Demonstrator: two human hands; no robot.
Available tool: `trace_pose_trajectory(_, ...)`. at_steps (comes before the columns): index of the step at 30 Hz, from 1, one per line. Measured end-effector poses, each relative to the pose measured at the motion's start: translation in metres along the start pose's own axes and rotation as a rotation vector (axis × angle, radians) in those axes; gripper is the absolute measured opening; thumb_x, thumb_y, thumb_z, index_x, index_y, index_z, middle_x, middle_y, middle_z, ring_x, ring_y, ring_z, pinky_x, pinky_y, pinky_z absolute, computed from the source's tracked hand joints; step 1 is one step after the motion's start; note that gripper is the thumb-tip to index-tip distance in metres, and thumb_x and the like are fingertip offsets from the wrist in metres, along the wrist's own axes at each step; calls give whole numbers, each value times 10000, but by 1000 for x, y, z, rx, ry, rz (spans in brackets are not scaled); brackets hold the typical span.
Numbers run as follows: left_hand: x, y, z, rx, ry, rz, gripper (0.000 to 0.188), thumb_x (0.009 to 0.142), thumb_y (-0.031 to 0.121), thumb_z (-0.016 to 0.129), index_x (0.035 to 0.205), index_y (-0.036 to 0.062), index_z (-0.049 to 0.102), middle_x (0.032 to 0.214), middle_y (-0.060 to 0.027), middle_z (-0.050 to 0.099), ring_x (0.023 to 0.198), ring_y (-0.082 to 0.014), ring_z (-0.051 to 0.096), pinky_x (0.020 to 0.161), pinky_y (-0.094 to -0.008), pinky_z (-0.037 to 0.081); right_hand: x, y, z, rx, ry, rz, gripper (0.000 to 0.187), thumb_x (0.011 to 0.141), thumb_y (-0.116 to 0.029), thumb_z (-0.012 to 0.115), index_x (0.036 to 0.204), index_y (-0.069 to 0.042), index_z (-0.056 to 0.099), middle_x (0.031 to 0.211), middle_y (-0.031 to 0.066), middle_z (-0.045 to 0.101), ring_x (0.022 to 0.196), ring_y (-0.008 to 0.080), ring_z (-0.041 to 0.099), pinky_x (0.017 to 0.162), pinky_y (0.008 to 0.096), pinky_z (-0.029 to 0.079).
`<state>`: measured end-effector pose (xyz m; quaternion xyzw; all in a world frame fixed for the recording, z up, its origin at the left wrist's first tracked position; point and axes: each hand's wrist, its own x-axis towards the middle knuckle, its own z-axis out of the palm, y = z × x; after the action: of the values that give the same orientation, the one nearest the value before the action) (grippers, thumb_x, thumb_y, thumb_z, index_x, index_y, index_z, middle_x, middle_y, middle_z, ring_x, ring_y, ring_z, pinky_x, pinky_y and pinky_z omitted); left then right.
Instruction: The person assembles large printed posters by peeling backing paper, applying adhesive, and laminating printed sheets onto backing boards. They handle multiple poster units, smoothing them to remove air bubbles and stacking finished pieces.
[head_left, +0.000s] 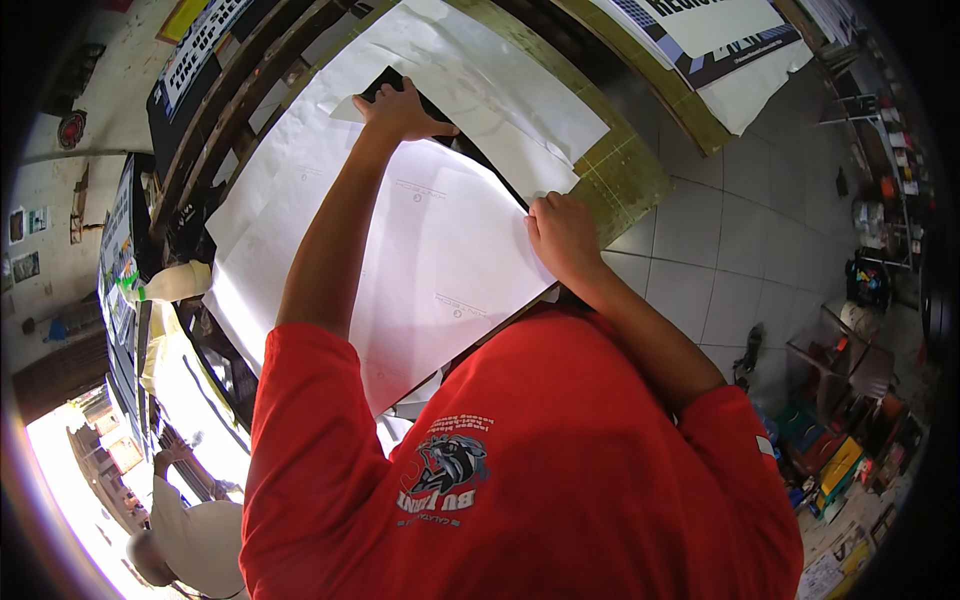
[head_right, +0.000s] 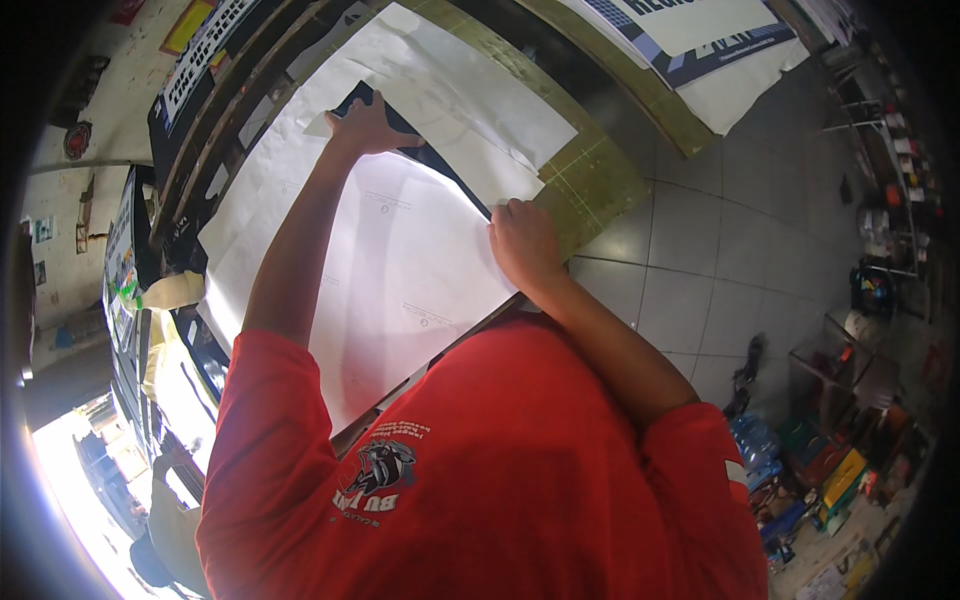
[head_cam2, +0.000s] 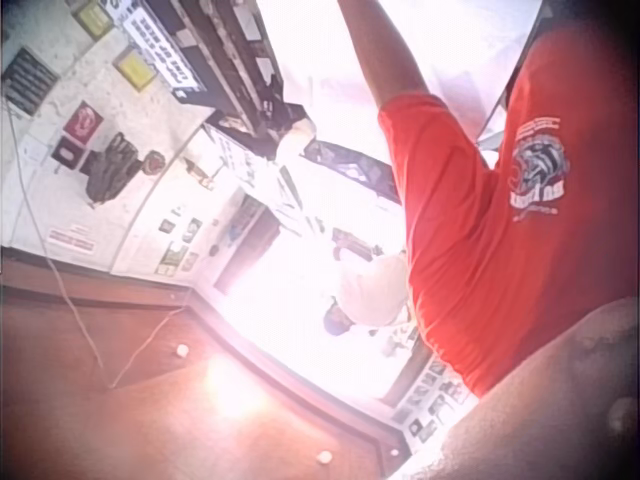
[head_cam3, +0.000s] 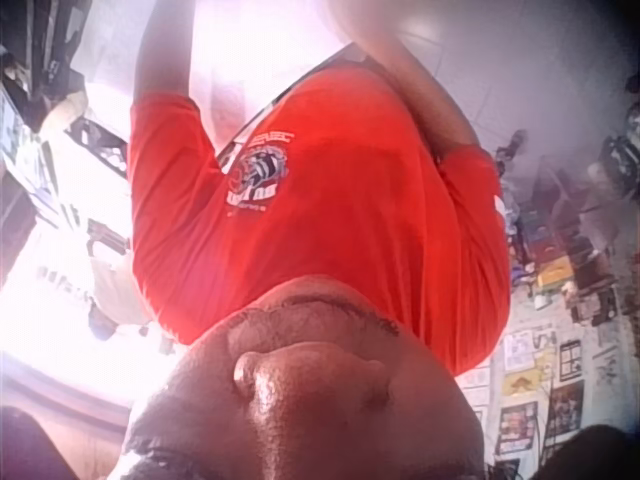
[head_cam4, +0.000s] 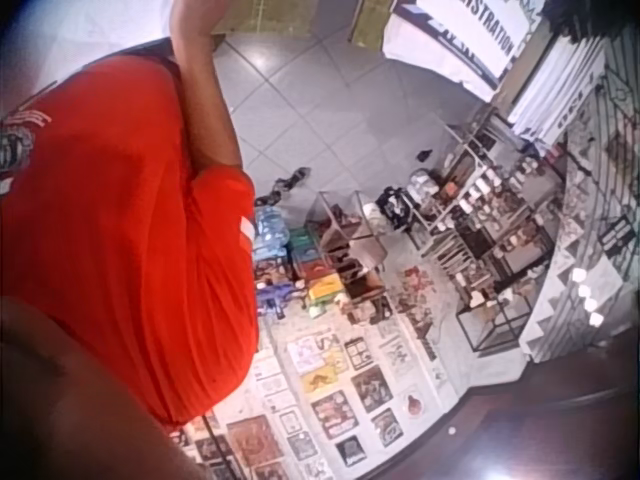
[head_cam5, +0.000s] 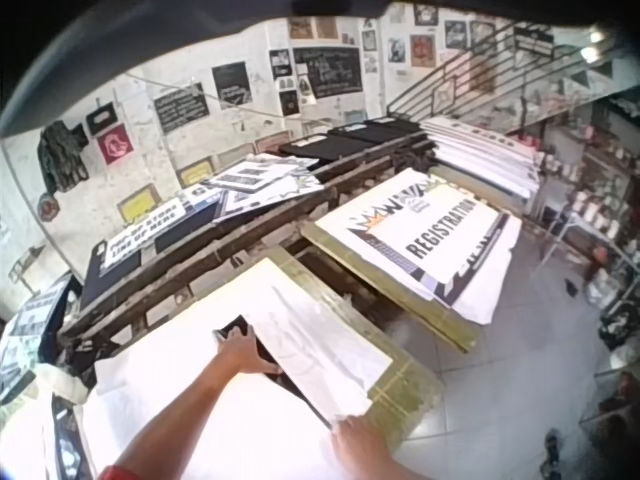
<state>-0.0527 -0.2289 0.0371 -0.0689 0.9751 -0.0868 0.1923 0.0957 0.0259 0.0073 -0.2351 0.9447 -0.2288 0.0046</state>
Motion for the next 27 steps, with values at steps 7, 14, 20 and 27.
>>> trace_pose_trajectory(7,0,-2,2,2,22,19,1269,500,745,682,1441,19,240,1332,-251,437,1274,-332,412,1005,-603,180,-8,4,-4,4,-36,-19,134,811,-173,595,796,-42,577,806,111,577,805,285,566,722,416,444)
trace_pose_trajectory(14,-2,-3,3,-23,45,26,1259,510,738,681,1445,23,234,1377,-277,382,1306,-344,376,1011,-625,165,-21,8,-4,-86,-9,-116,116,802,-157,597,808,-43,573,816,110,566,806,284,562,740,402,445)
trace_pose_trajectory(20,1,-6,8,-37,58,52,1252,523,736,675,1446,18,224,1381,-296,369,1319,-362,353,1019,-649,144,-30,9,-14,96,-93,30,139,776,-158,623,807,-34,567,826,123,565,812,299,561,739,412,450)
trace_pose_trajectory(27,-1,-6,7,-46,69,57,1251,528,737,669,1444,12,223,1387,-308,354,1330,-370,337,1019,-660,136,-35,11,-23,146,-189,105,146,772,-151,636,806,-27,567,837,139,571,827,318,562,750,432,448)
